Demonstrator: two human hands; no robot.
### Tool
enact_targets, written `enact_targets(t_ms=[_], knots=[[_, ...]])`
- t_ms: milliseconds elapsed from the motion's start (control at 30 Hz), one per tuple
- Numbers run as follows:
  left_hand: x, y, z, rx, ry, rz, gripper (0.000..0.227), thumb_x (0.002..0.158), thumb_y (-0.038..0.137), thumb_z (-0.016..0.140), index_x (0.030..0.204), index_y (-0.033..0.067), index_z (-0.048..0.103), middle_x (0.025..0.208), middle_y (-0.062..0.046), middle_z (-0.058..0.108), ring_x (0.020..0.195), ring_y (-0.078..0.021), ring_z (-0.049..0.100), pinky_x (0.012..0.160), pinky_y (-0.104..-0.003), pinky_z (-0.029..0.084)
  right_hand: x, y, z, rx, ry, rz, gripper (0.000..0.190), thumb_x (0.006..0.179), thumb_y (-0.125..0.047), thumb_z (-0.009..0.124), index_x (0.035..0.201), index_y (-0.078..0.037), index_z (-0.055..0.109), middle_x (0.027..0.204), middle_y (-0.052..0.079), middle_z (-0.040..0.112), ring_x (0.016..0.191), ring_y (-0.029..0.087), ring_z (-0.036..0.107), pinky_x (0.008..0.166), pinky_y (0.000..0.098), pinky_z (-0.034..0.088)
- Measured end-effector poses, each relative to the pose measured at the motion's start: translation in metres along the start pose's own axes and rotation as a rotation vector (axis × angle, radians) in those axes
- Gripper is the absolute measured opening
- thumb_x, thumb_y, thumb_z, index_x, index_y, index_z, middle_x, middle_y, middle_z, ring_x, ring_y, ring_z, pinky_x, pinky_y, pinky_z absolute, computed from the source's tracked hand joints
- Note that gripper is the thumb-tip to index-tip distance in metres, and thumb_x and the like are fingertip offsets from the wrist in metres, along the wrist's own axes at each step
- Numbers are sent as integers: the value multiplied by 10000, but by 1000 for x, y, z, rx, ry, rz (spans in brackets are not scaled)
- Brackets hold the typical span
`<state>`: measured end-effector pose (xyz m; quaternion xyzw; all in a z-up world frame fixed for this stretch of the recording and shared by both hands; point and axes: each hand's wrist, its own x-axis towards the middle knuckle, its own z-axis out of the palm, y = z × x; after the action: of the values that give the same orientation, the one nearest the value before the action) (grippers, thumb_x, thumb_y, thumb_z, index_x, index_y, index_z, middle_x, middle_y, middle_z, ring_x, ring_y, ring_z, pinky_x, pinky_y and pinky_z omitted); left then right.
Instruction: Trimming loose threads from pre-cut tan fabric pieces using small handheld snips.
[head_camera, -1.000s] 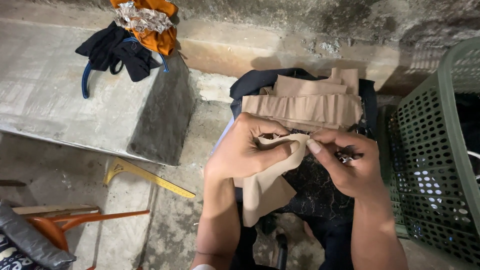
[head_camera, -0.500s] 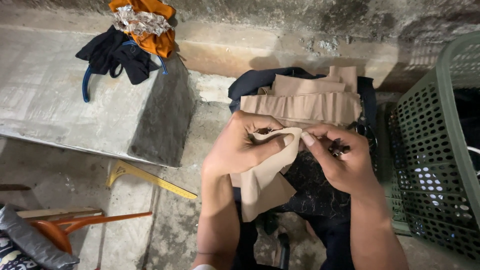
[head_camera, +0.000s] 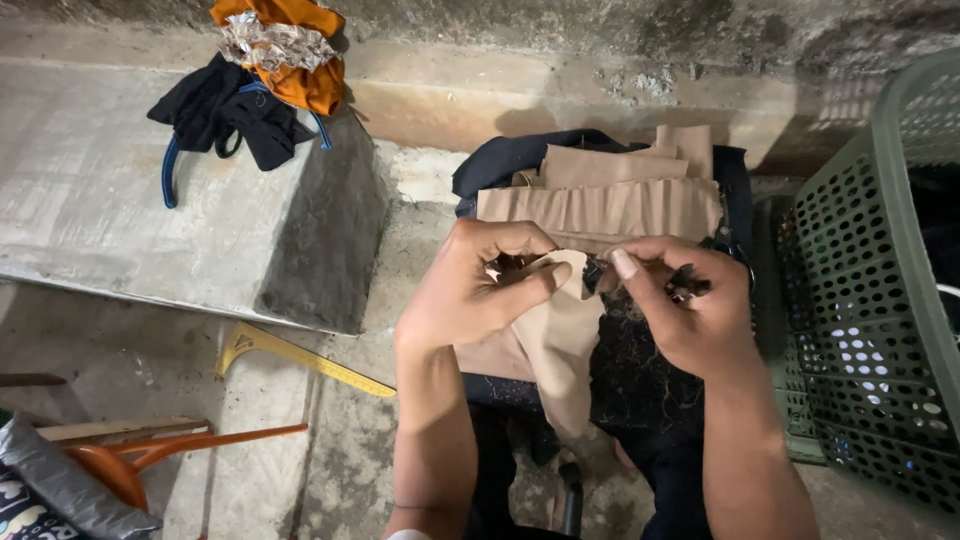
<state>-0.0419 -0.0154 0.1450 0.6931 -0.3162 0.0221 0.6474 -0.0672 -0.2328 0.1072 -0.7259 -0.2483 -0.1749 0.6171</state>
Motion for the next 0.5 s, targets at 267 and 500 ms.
enact_targets(t_ms=[267,500], knots=[[1,-1,3,-29,-17,28,90,795,-22,675,766,59,701,486,-28,467,542,-59,443,467,-221,384,-4,0,4,-7,9,-1,54,942,76,674,924,91,723,415,75,518,364,45,367,424,208,340],[1,-1,9,-60,-1,17,105,784,-24,675,736,69,688,469,1,415,555,-32,417,467,-206,356,-5,2,3,-14,15,-6,47,940,82,676,923,95,718,415,75,516,368,47,368,425,209,336]])
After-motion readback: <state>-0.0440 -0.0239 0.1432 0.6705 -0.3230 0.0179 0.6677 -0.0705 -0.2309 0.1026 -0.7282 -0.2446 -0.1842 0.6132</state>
